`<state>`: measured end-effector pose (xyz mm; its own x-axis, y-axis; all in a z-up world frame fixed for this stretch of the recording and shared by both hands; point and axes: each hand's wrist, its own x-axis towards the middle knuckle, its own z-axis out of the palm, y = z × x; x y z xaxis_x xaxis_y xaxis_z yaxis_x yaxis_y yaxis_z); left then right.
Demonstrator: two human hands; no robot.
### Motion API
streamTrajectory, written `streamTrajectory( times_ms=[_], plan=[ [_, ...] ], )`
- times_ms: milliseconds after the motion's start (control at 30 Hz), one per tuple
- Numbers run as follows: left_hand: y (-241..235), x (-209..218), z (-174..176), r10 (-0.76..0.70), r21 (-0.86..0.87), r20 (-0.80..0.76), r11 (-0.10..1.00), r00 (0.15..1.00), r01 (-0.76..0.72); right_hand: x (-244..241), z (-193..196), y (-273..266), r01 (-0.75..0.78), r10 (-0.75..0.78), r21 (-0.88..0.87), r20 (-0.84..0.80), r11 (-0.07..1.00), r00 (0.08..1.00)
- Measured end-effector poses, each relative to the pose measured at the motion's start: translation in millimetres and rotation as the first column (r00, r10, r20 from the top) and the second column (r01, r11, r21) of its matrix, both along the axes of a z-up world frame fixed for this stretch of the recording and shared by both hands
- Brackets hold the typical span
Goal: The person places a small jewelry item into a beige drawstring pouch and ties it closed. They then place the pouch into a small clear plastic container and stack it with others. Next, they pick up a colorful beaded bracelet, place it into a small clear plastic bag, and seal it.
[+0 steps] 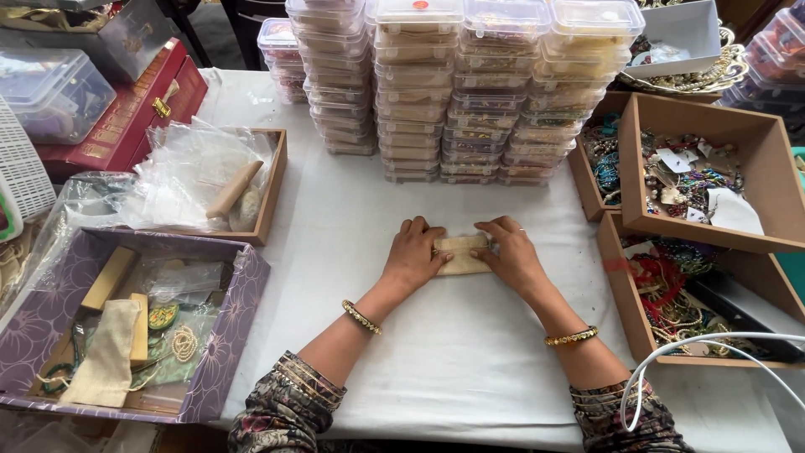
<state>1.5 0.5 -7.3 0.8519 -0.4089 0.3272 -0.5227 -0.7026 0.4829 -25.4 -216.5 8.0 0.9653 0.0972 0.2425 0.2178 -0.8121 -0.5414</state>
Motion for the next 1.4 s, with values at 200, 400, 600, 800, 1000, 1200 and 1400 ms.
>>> streamTrajectory(
  times_ms=[200, 400, 600, 800, 1000, 1200, 1400],
  plan=[
    [2, -3, 12, 0.024, -0.102, -0.275, 0.993, 0.961, -0.054, -1, 12, 5, 0.159, -0.151, 0.019, -0.219, 0.987, 0.964],
    [4, 1, 14, 0.038, -0.137, -0.345, 0.986, 0.938, -0.090, 4, -2, 2, 0.114, -0.054, 0.336, -0.183, 0.935, 0.982],
    [-3, -6, 16, -0.072, -0.408, -0.382, 0.908, 0.921, -0.098, 13, -21, -14, 0.072, 0.064, 0.595, -0.204, 0.801, 0.977],
    [-9, 6, -9, -0.170, -0.600, -0.527, 0.768, 0.833, -0.223, 16, -20, -19, 0.085, 0.089, 0.676, -0.218, 0.732, 0.972],
    [-6, -1, 10, -0.109, -0.530, -0.558, 0.809, 0.822, -0.253, 8, 1, -10, 0.194, -0.058, 0.434, -0.307, 0.880, 0.950],
    [1, 8, 2, -0.150, -0.545, -0.551, 0.809, 0.821, -0.219, 16, -17, -20, 0.122, 0.037, 0.482, -0.307, 0.867, 0.951],
    [-6, 10, -14, -0.252, -0.655, -0.506, 0.735, 0.825, -0.177, 7, 1, -5, 0.159, -0.112, 0.153, -0.278, 0.975, 0.954]
  ],
)
